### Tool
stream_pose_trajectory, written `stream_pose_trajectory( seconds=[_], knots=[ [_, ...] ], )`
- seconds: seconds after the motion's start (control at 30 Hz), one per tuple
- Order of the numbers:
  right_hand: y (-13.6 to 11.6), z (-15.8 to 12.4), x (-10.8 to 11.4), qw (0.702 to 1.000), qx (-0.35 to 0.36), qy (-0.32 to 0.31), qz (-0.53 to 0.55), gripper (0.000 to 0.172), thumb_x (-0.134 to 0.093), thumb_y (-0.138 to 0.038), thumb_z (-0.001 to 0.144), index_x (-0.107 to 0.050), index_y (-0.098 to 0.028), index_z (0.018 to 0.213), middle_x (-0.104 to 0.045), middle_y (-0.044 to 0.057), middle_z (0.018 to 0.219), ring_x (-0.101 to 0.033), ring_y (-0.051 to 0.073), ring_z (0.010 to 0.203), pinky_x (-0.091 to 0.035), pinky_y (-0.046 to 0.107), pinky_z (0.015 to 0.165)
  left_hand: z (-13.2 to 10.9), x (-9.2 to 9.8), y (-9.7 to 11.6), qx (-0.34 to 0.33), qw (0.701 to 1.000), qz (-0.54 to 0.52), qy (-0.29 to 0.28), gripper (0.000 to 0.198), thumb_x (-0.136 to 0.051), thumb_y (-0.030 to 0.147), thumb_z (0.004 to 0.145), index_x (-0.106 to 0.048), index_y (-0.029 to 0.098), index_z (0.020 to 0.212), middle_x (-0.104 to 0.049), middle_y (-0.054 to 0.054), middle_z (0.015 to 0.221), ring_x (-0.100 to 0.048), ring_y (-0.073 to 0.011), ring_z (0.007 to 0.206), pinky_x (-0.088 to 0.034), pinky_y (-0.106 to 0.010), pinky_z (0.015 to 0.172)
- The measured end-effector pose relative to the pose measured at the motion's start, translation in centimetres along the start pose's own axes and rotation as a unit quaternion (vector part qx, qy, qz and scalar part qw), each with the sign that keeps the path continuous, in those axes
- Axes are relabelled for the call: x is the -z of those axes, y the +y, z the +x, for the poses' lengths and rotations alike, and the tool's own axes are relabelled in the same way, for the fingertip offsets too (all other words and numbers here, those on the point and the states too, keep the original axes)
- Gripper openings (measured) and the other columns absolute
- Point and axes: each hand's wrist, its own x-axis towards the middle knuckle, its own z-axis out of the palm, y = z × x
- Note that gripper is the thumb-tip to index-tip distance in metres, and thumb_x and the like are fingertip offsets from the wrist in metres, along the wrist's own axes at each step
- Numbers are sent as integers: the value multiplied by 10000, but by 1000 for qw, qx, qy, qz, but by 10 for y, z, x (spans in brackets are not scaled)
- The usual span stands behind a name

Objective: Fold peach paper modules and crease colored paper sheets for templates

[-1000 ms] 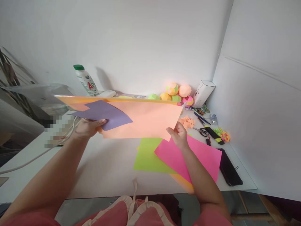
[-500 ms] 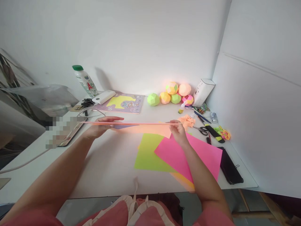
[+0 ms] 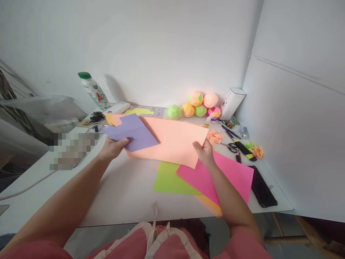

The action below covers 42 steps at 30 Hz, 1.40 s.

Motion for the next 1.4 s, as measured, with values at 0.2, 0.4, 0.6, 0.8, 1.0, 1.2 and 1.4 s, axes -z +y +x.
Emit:
stream_pose_trajectory(
  seconds=[0.2, 0.4, 0.6, 0.8, 1.0, 1.2, 1.4],
  knots=[
    [-4, 3, 10, 998, 40, 42, -30, 419, -705, -609, 713, -683, -225, 880, -716, 69, 870, -639, 268, 934, -513, 395, 835, -1, -4, 9, -13, 1000, 8, -22, 697, -837, 579, 532, -672, 177, 1078, -730, -91, 962, -626, -309, 1098, -505, -421, 967],
    [10, 8, 19, 999, -22, -23, 33, 561, -692, -698, 666, -662, -221, 959, -705, 84, 995, -644, 273, 966, -519, 401, 848, 0, 2, 7, 31, 995, 20, -91, 694, -868, 514, 501, -681, 185, 1083, -721, -111, 1028, -630, -339, 1083, -566, -419, 859],
    [17, 6, 13, 994, -94, -42, 37, 651, -771, -727, 507, -648, -240, 921, -697, 71, 849, -640, 296, 937, -551, 418, 796, -1, 4, 6, 33, 995, 17, -91, 683, -884, 498, 460, -699, 186, 1038, -730, -107, 980, -629, -345, 1089, -564, -433, 882],
    [4, 6, 3, 997, -52, -43, 27, 555, -775, -667, 581, -659, -214, 880, -703, 61, 840, -653, 272, 904, -552, 404, 805, -3, 0, 11, 33, 996, 32, -76, 600, -909, 444, 451, -712, 175, 950, -730, -103, 965, -664, -324, 989, -586, -400, 817],
    [5, 6, 1, 999, -32, -42, 11, 548, -730, -642, 668, -662, -180, 956, -719, 89, 953, -664, 253, 918, -549, 372, 788, -3, -3, 17, -13, 998, 23, -59, 689, -883, 445, 539, -650, 173, 1128, -709, -106, 1074, -601, -332, 1138, -550, -411, 912],
    [22, 15, 12, 999, -13, -26, 21, 556, -636, -718, 710, -646, -200, 915, -712, 68, 925, -669, 224, 864, -555, 346, 750, 2, 1, 14, -9, 999, 2, -50, 673, -833, 505, 609, -636, 197, 1174, -711, -98, 1087, -560, -328, 1206, -505, -435, 995],
    [24, 19, 24, 1000, 4, 0, -11, 530, -565, -733, 749, -625, -206, 751, -674, 29, 751, -646, 194, 742, -542, 331, 692, 7, 14, 10, 49, 995, -5, -83, 634, -853, 433, 605, -652, 205, 1161, -692, -90, 1156, -596, -325, 1149, -554, -411, 925]
  ],
)
